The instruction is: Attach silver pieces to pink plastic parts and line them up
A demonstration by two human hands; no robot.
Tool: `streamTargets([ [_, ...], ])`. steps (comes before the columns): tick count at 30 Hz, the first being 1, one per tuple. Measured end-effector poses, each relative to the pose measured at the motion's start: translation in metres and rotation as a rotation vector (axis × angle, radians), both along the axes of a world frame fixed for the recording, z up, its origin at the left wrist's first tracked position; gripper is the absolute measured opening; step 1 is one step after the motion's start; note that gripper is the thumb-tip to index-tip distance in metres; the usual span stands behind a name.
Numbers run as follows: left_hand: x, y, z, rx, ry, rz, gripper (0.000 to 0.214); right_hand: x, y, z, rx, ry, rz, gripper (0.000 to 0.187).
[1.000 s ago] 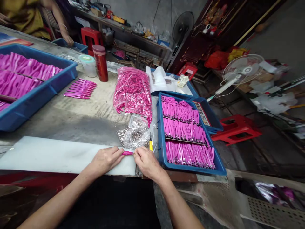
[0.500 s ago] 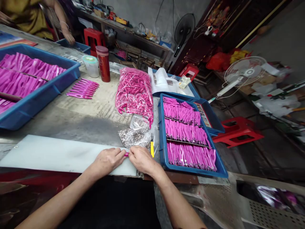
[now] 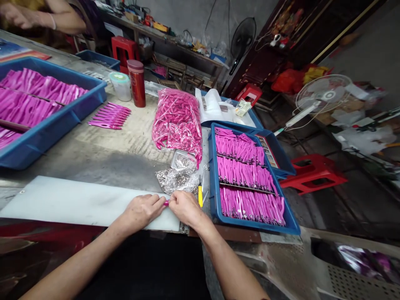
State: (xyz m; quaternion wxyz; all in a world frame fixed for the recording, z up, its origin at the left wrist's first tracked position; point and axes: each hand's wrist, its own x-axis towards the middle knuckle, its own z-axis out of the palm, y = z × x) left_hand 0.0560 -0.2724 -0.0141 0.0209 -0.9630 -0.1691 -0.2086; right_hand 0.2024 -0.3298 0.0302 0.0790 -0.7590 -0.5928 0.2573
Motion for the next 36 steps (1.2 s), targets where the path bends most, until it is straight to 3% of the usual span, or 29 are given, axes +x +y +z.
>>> streamTargets([
  [7,0.000,0.001,-0.001,-0.027,0.001,-0.004,0.016,-0.003,-0.005,-0.004,0.131,-0.074,0.032,0.014],
  [14,-0.001,0.002,-0.002,-0.060,-0.009,-0.005,0.018,0.011,-0.004,0.005,0.094,0.000,0.063,0.017],
  [19,-0.001,0.003,-0.001,-0.077,-0.007,0.010,0.018,0.031,0.014,0.013,0.246,-0.178,0.028,0.015],
  [26,-0.001,0.004,0.000,-0.073,-0.015,0.017,0.019,0.031,0.039,0.003,-0.041,-0.527,0.208,0.027],
  [36,-0.001,0.004,-0.002,-0.072,-0.042,0.011,0.019,0.026,0.049,-0.002,-0.097,-0.566,0.277,0.027],
])
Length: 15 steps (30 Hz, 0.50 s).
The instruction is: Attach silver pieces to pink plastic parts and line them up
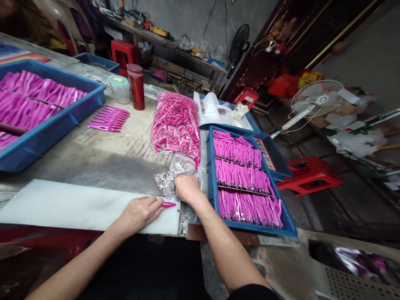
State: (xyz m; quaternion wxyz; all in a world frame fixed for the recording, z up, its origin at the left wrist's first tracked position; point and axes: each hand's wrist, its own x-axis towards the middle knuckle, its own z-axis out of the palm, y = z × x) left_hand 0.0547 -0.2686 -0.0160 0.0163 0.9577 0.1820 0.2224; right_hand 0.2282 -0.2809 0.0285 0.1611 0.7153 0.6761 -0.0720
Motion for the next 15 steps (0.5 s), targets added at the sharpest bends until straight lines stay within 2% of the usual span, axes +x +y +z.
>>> streamTargets([
  [8,0.0000,-0.0006,0.0008,-0.028,0.036,0.004,0.020,-0.0017,-0.0045,0.0050,0.018,-0.008,0.031,0.027],
  [15,-0.0001,-0.0009,0.0006,-0.033,0.042,0.016,0.018,0.0012,0.0008,0.0004,-0.003,0.001,0.029,0.025],
])
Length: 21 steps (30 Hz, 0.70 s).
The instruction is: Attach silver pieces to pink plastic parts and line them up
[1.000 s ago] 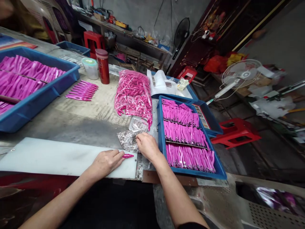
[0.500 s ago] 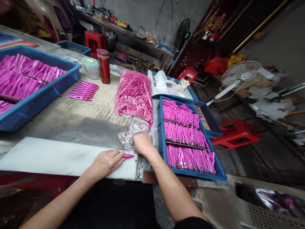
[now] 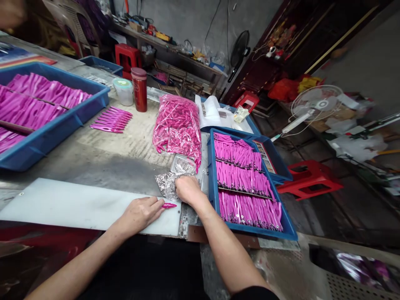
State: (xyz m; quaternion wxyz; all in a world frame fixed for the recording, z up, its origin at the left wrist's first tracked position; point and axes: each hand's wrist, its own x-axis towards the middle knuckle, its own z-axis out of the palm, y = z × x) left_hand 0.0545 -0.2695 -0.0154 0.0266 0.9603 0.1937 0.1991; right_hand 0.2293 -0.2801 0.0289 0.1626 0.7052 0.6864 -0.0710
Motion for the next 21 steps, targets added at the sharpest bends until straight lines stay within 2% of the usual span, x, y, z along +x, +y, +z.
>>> streamTargets([
  [15,0.000,0.000,-0.001,0.011,-0.032,0.005,0.019,0.000,-0.013,0.006,0.069,0.051,-0.030,0.023],
  [21,0.000,0.000,0.000,-0.008,-0.050,-0.007,0.020,0.002,-0.016,0.010,0.111,0.137,-0.062,0.024],
])
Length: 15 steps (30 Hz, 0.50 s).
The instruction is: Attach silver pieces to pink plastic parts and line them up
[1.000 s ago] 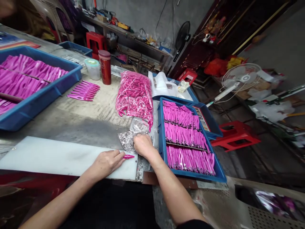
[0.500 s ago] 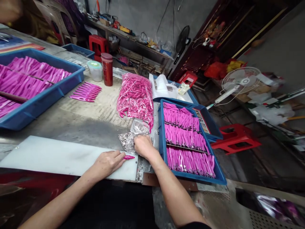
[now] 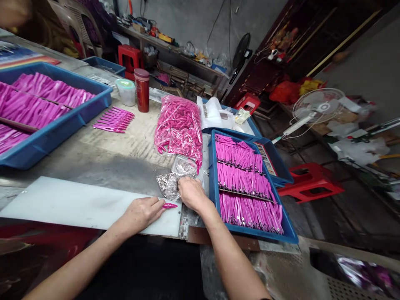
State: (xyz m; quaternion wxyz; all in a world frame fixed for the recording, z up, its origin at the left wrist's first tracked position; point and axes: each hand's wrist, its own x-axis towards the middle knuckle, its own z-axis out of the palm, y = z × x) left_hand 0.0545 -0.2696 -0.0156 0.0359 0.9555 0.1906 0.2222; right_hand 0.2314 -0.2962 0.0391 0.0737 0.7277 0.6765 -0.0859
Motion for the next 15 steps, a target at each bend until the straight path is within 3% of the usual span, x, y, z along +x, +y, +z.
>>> streamTargets([
  [15,-0.0001,0.0002,0.0021,-0.005,0.032,0.000,0.020,0.0079,-0.0037,-0.0095,0.227,0.275,-0.075,0.020],
])
